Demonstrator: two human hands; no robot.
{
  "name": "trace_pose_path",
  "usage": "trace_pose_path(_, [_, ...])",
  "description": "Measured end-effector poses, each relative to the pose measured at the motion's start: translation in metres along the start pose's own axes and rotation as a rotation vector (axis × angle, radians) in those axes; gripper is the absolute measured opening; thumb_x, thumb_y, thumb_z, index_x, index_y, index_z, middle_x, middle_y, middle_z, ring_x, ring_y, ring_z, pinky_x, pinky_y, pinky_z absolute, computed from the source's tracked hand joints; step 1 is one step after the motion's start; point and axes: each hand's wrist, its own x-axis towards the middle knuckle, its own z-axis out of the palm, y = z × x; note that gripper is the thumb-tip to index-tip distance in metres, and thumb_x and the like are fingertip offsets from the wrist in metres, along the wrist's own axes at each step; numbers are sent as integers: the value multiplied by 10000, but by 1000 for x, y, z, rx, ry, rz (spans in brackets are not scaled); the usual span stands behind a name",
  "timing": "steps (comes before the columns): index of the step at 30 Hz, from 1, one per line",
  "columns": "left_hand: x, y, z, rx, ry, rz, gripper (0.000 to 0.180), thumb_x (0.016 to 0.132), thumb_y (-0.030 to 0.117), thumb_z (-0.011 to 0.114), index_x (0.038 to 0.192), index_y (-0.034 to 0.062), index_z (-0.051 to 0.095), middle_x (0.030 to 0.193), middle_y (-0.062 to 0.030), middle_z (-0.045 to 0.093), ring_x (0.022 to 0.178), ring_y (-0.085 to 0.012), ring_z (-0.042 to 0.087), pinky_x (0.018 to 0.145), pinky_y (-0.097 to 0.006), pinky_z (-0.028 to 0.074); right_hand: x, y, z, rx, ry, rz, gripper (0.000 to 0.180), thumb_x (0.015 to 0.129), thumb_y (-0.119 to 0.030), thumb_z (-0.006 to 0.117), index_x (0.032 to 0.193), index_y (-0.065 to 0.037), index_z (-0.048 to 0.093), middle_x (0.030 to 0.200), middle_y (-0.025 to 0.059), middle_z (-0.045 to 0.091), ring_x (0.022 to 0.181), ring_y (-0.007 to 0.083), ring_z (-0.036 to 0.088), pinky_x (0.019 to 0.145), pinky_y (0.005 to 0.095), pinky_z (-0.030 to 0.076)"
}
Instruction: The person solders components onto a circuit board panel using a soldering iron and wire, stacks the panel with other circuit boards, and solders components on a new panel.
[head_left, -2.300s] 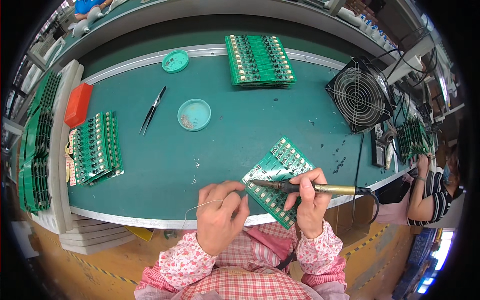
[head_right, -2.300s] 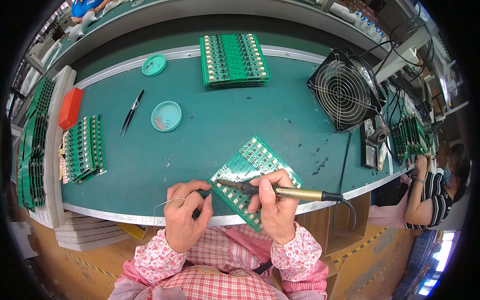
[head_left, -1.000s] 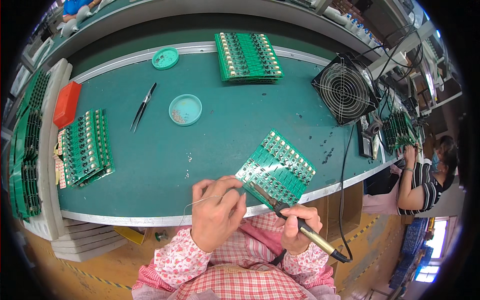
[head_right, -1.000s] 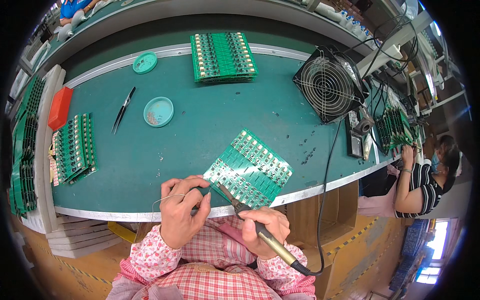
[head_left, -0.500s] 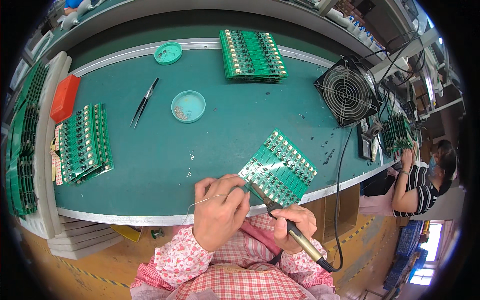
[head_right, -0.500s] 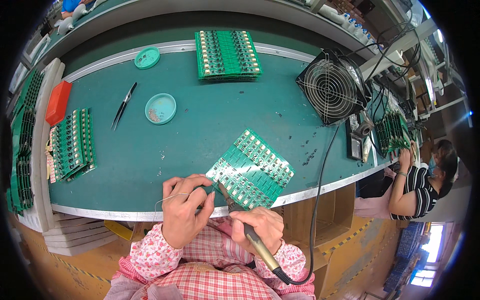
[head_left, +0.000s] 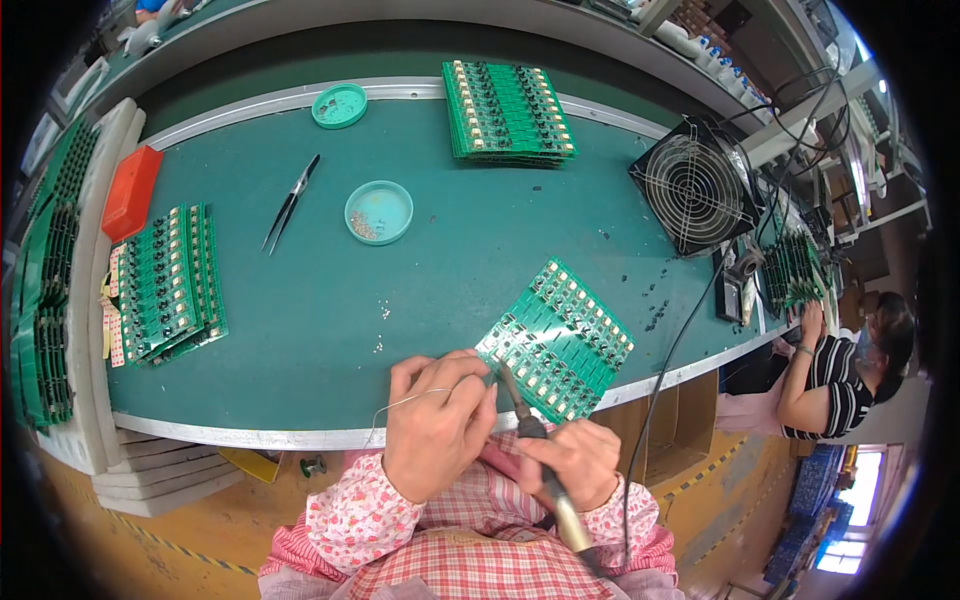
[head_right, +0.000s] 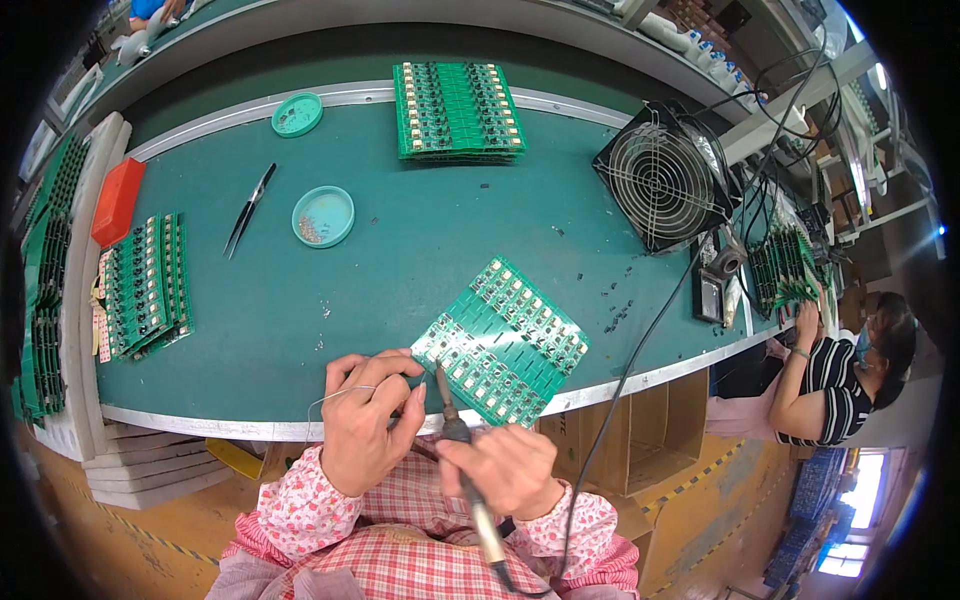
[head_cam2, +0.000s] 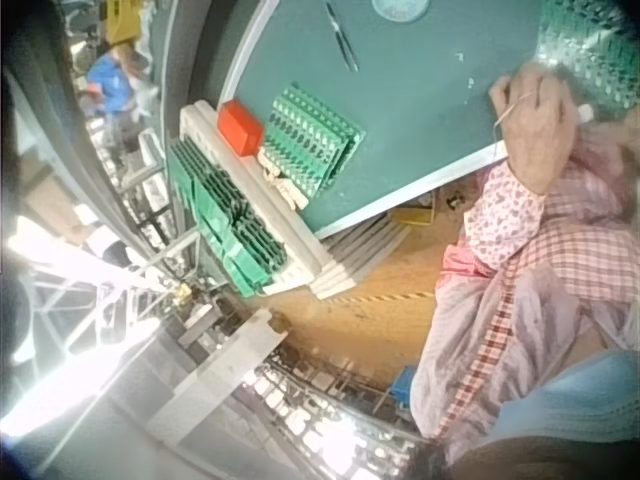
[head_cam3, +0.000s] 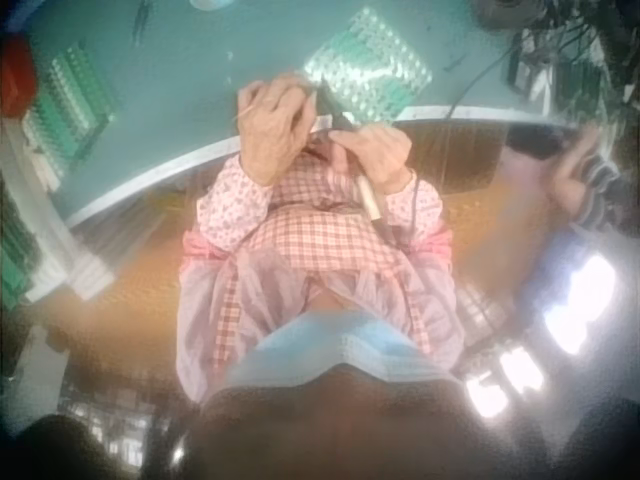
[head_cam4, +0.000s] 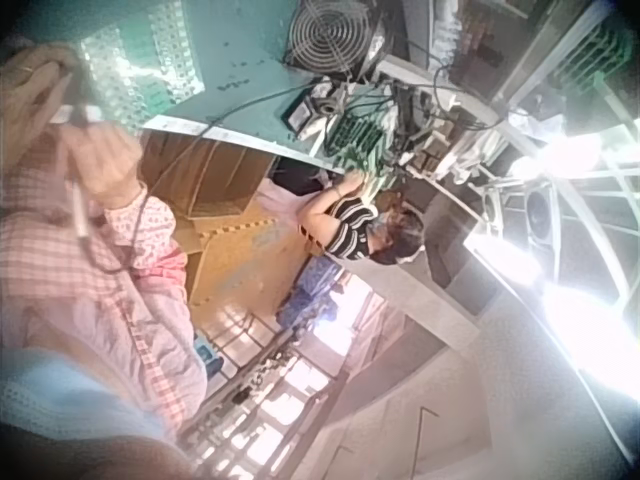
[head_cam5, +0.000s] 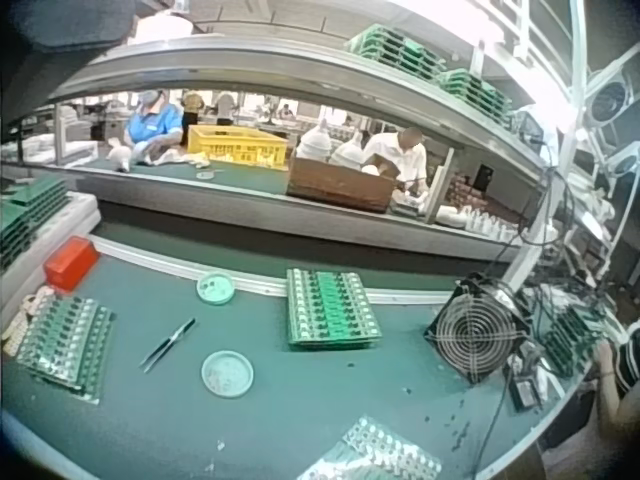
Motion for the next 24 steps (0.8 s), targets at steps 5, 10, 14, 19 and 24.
trace_pose_path(5, [1,2,-1,-20,-13,-21,175,816,43,691,740,72,535,986,-45,680,936,-222,662,840,-397,406,-5,3,-11,374,316,511,84,876,-104,646,849,-24,644,606,44,637,472,132,592,462,281,472])
trace_pose_path(10, [3,2,-1,-11,-17,-28,173,815,51,691,742,74,536,991,-45,676,894,-220,651,842,-393,398,11,21,-16,678,366,813,207,987,-186,528,929,11,514,821,98,629,463,92,529,436,231,429])
trace_pose_path(14, [4,2,0,8,-14,-21,175,810,57,694,741,75,534,994,-42,671,858,-218,638,840,-391,393,17,34,-14,756,360,820,215,1015,-196,513,914,-6,509,795,71,597,459,80,505,429,218,403])
trace_pose_path(19, [4,3,1,19,-19,-22,178,805,56,696,739,76,532,993,-37,669,863,-214,636,835,-391,392,21,39,-12,789,294,859,220,1014,-198,516,904,-8,511,783,65,597,451,76,492,423,218,395])
trace_pose_path(24, [5,4,2,21,-11,-26,181,795,54,701,737,78,531,986,-32,667,862,-216,631,830,-389,390,22,41,-10,803,285,864,227,1018,-203,513,900,-9,507,768,59,588,445,75,490,417,219,394])
